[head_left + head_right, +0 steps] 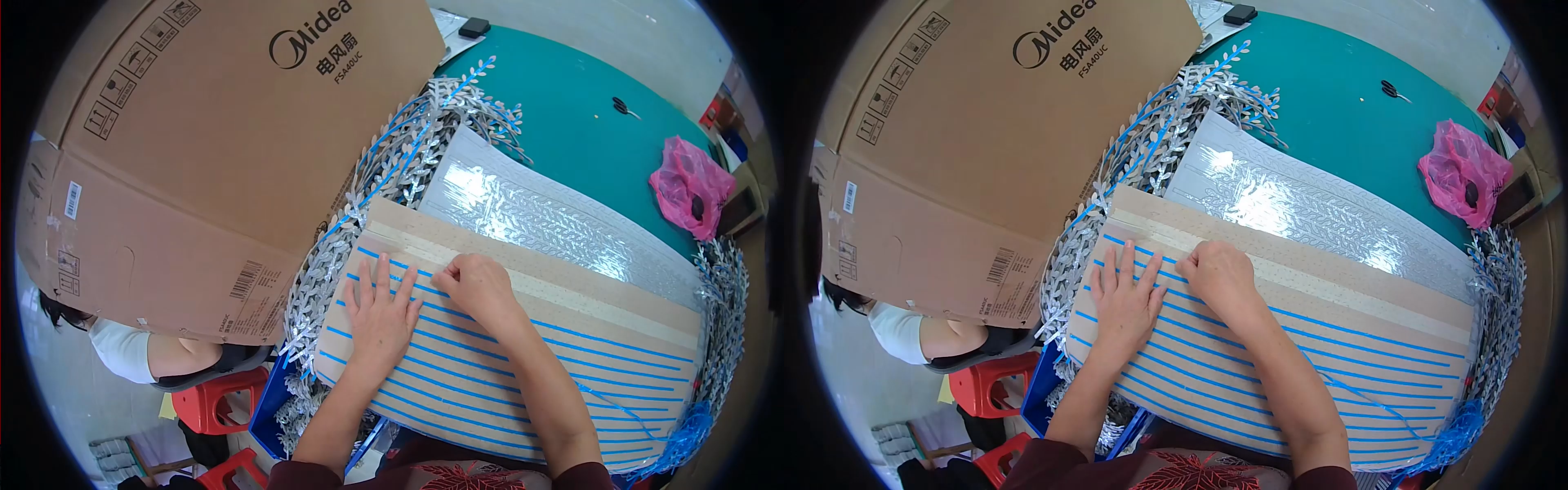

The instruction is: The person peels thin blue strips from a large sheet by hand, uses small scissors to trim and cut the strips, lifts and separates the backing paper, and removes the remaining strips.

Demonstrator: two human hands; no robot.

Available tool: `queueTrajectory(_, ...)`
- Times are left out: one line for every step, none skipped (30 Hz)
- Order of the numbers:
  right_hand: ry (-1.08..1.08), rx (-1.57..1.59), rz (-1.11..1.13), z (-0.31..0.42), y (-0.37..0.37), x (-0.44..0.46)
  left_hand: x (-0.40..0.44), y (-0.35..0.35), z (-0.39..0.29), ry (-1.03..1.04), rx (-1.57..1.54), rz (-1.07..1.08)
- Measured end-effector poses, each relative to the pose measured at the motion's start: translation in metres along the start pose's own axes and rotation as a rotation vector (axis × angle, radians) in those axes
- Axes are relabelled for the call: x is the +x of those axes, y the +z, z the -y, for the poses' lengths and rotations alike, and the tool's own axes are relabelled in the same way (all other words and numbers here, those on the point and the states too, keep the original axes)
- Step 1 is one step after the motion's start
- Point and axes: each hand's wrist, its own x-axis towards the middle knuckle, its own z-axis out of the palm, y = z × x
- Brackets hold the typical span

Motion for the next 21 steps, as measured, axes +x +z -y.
queueTrajectory(-0.002,0.053,0.026,-0.002,-0.005,-0.001,0.000,0.000,0.000,0.003,0.003,0.000)
queueTrajectory(-0.005,0.105,0.051,-0.004,-0.009,-0.003,0.000,0.001,0.000,0.007,0.006,-0.005)
queueTrajectory(-0.006,0.158,0.075,-0.006,-0.012,-0.005,0.000,0.001,0.000,0.010,0.009,-0.011)
queueTrajectory(-0.004,0.197,0.076,-0.007,-0.014,-0.007,-0.001,0.002,0.000,0.013,0.011,-0.015)
queueTrajectory(-0.002,0.237,0.077,-0.008,-0.014,-0.010,-0.001,0.002,0.000,0.014,0.011,-0.019)
queueTrajectory(-0.001,0.276,0.077,-0.009,-0.015,-0.013,-0.001,0.003,0.000,0.015,0.010,-0.023)
queueTrajectory(-0.008,0.301,0.079,-0.010,-0.014,-0.015,-0.001,0.003,0.001,0.015,0.011,-0.027)
queueTrajectory(-0.015,0.325,0.082,-0.012,-0.014,-0.017,-0.001,0.003,0.001,0.014,0.011,-0.026)
queueTrajectory(-0.022,0.351,0.085,-0.015,-0.012,-0.019,-0.001,0.003,0.001,0.014,0.011,-0.024)
queueTrajectory(-0.040,0.351,0.067,-0.017,-0.010,-0.020,-0.001,0.003,0.001,0.013,0.011,-0.023)
queueTrajectory(-0.059,0.351,0.050,-0.020,-0.008,-0.020,-0.001,0.004,0.001,0.015,0.008,-0.026)
queueTrajectory(-0.078,0.351,0.033,-0.022,-0.006,-0.022,-0.001,0.004,0.001,0.017,0.006,-0.028)
queueTrajectory(-0.089,0.351,0.021,-0.022,-0.006,-0.024,-0.001,0.005,0.001,0.018,0.003,-0.030)
queueTrajectory(-0.100,0.350,0.010,-0.020,-0.006,-0.026,-0.001,0.005,0.001,0.019,0.002,-0.026)
queueTrajectory(-0.111,0.350,-0.001,-0.019,-0.005,-0.027,-0.001,0.004,0.002,0.020,0.000,-0.022)
queueTrajectory(-0.115,0.333,-0.007,-0.018,-0.005,-0.029,-0.001,0.004,0.001,0.021,-0.002,-0.018)
queueTrajectory(-0.119,0.316,-0.014,-0.017,-0.006,-0.031,-0.001,0.004,0.001,0.020,-0.001,-0.016)
queueTrajectory(-0.124,0.299,-0.019,-0.015,-0.007,-0.032,0.000,0.004,0.001,0.019,0.001,-0.014)
queueTrajectory(-0.073,0.339,-0.039,-0.014,-0.010,-0.034,-0.001,0.004,0.000,0.018,0.002,-0.011)
queueTrajectory(-0.022,0.379,-0.058,-0.013,-0.013,-0.036,-0.001,0.004,0.000,0.017,-0.001,-0.006)
queueTrajectory(0.028,0.418,-0.078,-0.014,-0.016,-0.037,-0.001,0.003,0.000,0.017,-0.004,-0.002)
